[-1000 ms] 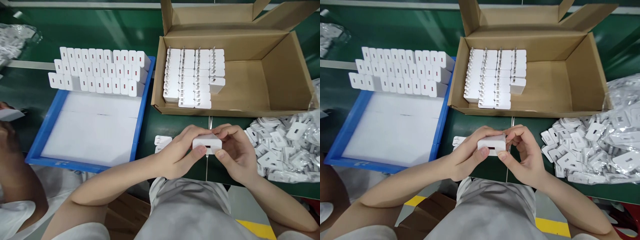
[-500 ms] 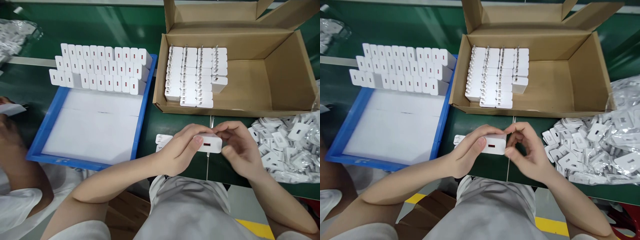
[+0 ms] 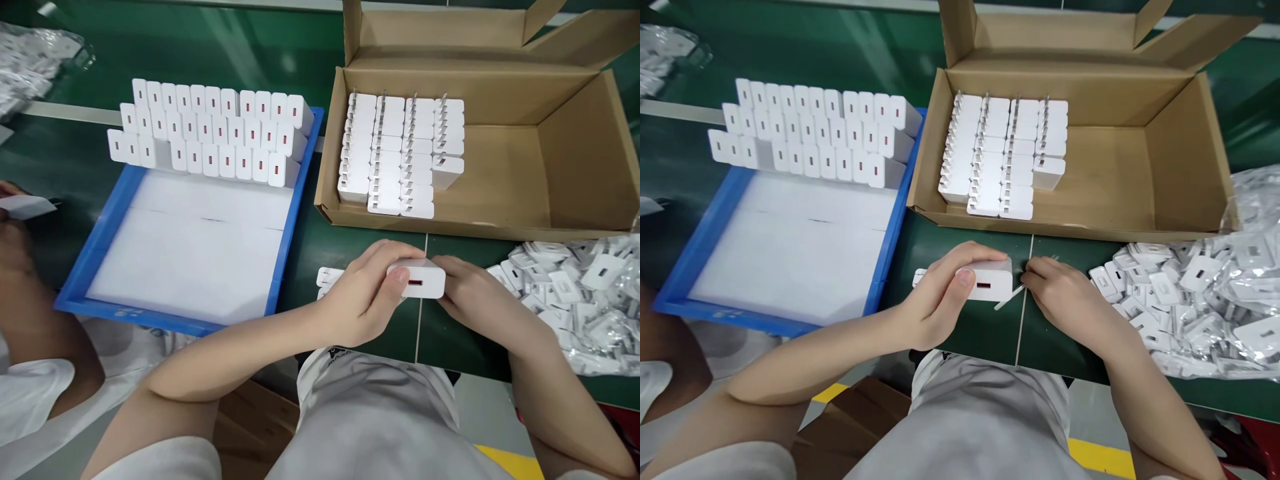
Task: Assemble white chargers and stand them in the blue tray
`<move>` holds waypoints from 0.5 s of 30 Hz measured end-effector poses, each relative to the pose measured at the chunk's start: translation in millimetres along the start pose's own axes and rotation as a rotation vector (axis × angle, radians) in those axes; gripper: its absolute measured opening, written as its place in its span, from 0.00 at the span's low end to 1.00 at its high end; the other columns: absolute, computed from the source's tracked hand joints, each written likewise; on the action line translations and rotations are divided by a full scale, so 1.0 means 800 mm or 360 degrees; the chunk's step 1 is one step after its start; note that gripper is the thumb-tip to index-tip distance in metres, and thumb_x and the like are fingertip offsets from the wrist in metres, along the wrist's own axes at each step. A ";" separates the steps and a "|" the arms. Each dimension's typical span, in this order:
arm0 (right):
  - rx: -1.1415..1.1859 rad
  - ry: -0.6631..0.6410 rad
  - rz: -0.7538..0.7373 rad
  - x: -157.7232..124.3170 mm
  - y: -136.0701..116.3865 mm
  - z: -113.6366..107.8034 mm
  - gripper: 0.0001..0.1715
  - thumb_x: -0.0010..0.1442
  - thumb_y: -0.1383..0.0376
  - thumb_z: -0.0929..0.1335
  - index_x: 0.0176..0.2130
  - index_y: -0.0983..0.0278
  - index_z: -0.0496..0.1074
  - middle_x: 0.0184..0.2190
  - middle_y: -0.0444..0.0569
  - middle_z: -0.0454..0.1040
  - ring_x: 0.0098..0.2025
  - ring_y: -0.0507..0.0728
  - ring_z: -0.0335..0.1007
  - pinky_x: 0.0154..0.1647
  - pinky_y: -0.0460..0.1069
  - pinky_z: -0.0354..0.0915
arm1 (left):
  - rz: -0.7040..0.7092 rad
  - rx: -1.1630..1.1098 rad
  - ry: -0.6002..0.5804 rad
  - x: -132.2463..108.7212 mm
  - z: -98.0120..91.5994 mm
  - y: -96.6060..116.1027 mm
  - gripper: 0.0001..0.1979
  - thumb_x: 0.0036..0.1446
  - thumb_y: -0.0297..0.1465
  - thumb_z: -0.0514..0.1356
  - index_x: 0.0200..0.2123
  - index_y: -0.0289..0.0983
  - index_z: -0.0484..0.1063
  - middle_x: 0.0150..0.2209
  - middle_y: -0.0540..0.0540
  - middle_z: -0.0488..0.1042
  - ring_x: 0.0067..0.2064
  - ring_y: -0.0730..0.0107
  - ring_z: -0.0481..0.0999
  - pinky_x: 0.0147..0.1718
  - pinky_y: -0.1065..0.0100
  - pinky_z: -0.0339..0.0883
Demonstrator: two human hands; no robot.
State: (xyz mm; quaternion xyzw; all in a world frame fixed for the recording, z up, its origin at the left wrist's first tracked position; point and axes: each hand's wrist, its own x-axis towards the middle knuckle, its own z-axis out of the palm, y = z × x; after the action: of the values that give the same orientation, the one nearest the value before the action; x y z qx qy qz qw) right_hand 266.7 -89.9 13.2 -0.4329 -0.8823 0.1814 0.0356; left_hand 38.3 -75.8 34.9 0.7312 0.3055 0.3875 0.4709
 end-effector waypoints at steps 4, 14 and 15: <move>-0.0072 -0.0025 -0.0018 -0.001 -0.002 0.006 0.14 0.63 0.75 0.60 0.46 0.67 0.70 0.44 0.59 0.72 0.44 0.64 0.72 0.40 0.55 0.70 | -0.0012 -0.0006 0.0026 0.001 0.000 0.001 0.18 0.70 0.33 0.45 0.52 0.30 0.67 0.46 0.38 0.73 0.48 0.65 0.73 0.48 0.65 0.67; 0.0862 -0.0003 -0.0365 -0.043 -0.005 -0.063 0.14 0.64 0.72 0.66 0.49 0.62 0.70 0.32 0.47 0.76 0.29 0.52 0.73 0.26 0.45 0.71 | -0.0099 0.0160 -0.0107 0.002 -0.002 0.001 0.17 0.69 0.32 0.46 0.53 0.28 0.66 0.46 0.36 0.72 0.47 0.65 0.71 0.46 0.64 0.67; 0.0976 0.0287 -0.0406 -0.045 -0.008 -0.064 0.15 0.62 0.75 0.67 0.48 0.63 0.71 0.30 0.48 0.76 0.29 0.54 0.74 0.26 0.46 0.72 | -0.0108 0.0205 -0.0170 0.001 -0.001 0.001 0.17 0.69 0.31 0.46 0.53 0.28 0.65 0.46 0.36 0.72 0.46 0.65 0.70 0.46 0.64 0.68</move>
State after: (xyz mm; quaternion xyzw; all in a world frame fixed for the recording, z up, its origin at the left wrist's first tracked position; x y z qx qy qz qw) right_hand 295.4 -106.6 66.6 -0.3024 -0.8271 0.3934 0.2642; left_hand 38.1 -74.9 36.3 0.7689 0.3289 0.3114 0.4513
